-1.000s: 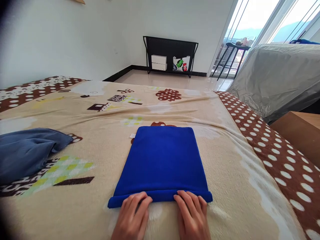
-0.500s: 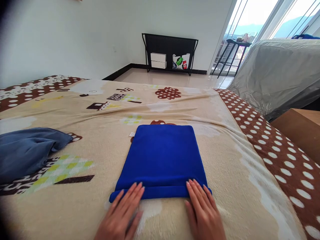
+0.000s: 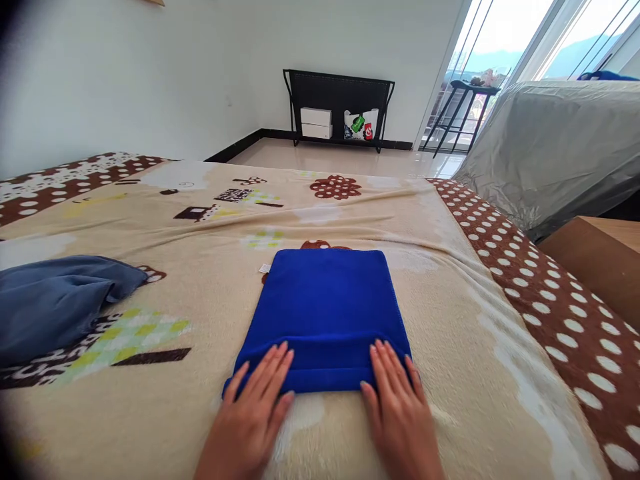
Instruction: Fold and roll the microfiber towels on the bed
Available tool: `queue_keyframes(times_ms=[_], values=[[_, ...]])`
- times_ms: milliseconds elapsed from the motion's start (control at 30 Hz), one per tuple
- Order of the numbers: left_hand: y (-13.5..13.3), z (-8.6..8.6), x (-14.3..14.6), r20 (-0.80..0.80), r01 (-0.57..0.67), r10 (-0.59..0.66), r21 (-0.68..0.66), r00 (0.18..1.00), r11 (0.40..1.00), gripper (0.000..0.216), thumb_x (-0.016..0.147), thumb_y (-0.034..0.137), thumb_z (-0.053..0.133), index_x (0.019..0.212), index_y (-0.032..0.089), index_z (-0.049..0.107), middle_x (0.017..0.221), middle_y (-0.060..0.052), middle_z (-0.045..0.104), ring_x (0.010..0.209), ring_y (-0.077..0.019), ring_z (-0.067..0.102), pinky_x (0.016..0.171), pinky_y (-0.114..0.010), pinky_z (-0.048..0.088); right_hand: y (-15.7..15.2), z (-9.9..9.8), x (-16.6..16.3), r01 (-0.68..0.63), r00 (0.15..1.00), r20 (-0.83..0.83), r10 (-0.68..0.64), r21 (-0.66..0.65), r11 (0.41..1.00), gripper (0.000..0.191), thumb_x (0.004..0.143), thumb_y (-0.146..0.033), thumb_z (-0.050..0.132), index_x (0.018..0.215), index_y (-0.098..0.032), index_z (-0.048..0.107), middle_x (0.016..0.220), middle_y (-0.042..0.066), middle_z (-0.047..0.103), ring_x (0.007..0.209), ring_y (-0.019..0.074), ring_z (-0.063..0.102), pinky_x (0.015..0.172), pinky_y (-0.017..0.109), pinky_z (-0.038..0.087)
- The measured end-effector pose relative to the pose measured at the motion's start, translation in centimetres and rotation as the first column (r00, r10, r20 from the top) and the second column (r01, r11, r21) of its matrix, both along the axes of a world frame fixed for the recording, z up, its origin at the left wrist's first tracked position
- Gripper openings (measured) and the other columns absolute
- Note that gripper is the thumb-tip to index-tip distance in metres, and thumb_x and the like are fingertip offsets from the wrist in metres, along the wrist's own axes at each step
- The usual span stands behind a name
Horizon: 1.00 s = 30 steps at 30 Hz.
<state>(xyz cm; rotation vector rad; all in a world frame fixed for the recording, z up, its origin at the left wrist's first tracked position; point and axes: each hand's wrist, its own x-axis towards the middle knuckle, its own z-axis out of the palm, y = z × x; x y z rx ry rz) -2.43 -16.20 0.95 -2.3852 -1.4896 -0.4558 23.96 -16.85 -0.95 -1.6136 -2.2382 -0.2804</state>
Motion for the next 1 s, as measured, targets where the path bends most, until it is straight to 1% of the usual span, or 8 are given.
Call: queue_keyframes(times_ms=[133, 233, 367, 433, 600, 733, 833, 1000], values=[[-0.1, 0.1, -2.8, 0.038, -0.117, 0.117, 0.000, 0.992, 0.993, 0.053, 0.097, 0.029, 0.046, 0.148, 0.014, 0.041, 0.146, -0.009, 0.053, 0.132, -0.0220, 0.053, 0.124, -0.047, -0.001, -0.5, -0.5, 2.7, 0.136, 0.991, -0.007, -0.136, 0.013, 0.991, 0.061, 0.101, -0.044, 0.038, 0.156, -0.019, 0.028, 0.151, 0.011, 0.045, 0.137, 0.0282, 0.047, 0.117, 0.054, 0.024], [-0.1, 0.6, -0.6, 0.081, -0.061, 0.057, 0.047, 0.995, 0.997, 0.051, 0.093, 0.017, 0.046, 0.144, 0.012, 0.046, 0.141, -0.011, 0.057, 0.128, -0.0242, 0.056, 0.123, -0.054, -0.002, -0.4, 0.1, 0.0, 0.111, 0.993, -0.048, -0.108, 0.063, 0.992, 0.060, 0.100, -0.037, 0.043, 0.156, -0.018, 0.028, 0.149, 0.012, 0.047, 0.136, 0.0283, 0.048, 0.118, 0.055, 0.020], [0.4, 0.8, 4.1, 0.147, 0.148, -0.147, 0.004, 0.978, 0.989, 0.048, 0.092, 0.016, 0.043, 0.139, 0.012, 0.053, 0.141, -0.008, 0.058, 0.132, -0.0193, 0.053, 0.118, -0.037, 0.028, 0.5, 1.0, -5.0, -0.121, 0.989, -0.087, 0.123, 0.032, 0.992, 0.058, 0.097, -0.022, 0.044, 0.154, -0.018, 0.032, 0.148, 0.006, 0.049, 0.138, 0.0219, 0.046, 0.116, 0.042, 0.028], [0.9, 0.6, 4.8, 0.142, 0.135, -0.130, -0.028, 0.981, 0.990, 0.048, 0.095, 0.021, 0.044, 0.142, 0.015, 0.050, 0.143, -0.007, 0.057, 0.133, -0.0193, 0.052, 0.110, -0.036, 0.038, 0.9, 1.0, -5.6, -0.139, 0.987, -0.087, 0.137, -0.009, 0.990, 0.055, 0.098, -0.024, 0.044, 0.152, -0.019, 0.036, 0.149, 0.005, 0.048, 0.138, 0.0212, 0.046, 0.114, 0.040, 0.031], [1.3, 0.0, -0.2, 0.027, -0.078, 0.081, -0.109, 0.996, 0.991, 0.058, 0.098, 0.033, 0.046, 0.153, 0.024, 0.031, 0.155, -0.004, 0.043, 0.140, -0.0216, 0.043, 0.113, -0.043, 0.030, 1.3, 0.3, -0.6, 0.039, 0.999, -0.020, -0.040, -0.065, 0.997, 0.060, 0.101, -0.038, 0.042, 0.156, -0.020, 0.026, 0.154, 0.006, 0.041, 0.141, 0.0233, 0.041, 0.115, 0.045, 0.029], [1.0, -0.4, -5.4, 0.021, -0.145, 0.150, -0.152, 0.988, 0.978, 0.060, 0.099, 0.026, 0.041, 0.156, 0.028, 0.023, 0.153, -0.002, 0.046, 0.141, -0.0197, 0.041, 0.120, -0.045, 0.012, 1.0, -0.3, 4.4, 0.001, 1.000, -0.001, -0.001, -0.138, 0.990, 0.060, 0.102, -0.036, 0.036, 0.158, -0.023, 0.019, 0.155, 0.006, 0.039, 0.142, 0.0223, 0.040, 0.117, 0.047, 0.028], [0.8, -0.6, -7.3, 0.073, -0.124, 0.133, -0.111, 0.988, 0.986, 0.057, 0.099, 0.023, 0.042, 0.153, 0.030, 0.029, 0.147, -0.004, 0.053, 0.137, -0.0209, 0.046, 0.120, -0.046, 0.007, 0.8, -0.4, 6.3, -0.017, 0.999, -0.035, 0.011, -0.165, 0.986, 0.055, 0.102, -0.032, 0.034, 0.156, -0.026, 0.025, 0.153, 0.005, 0.044, 0.142, 0.0211, 0.040, 0.117, 0.046, 0.031], [0.4, -0.3, -7.8, 0.265, -0.138, 0.136, -0.011, 0.955, 0.990, 0.032, 0.096, 0.027, 0.052, 0.127, 0.029, 0.059, 0.138, -0.007, 0.060, 0.127, -0.0248, 0.055, 0.110, -0.043, 0.027, 0.4, -0.3, 7.0, 0.070, 0.976, -0.202, -0.077, -0.044, 0.997, 0.044, 0.099, -0.037, 0.046, 0.141, -0.026, 0.049, 0.148, 0.007, 0.050, 0.136, 0.0247, 0.047, 0.109, 0.047, 0.041]])
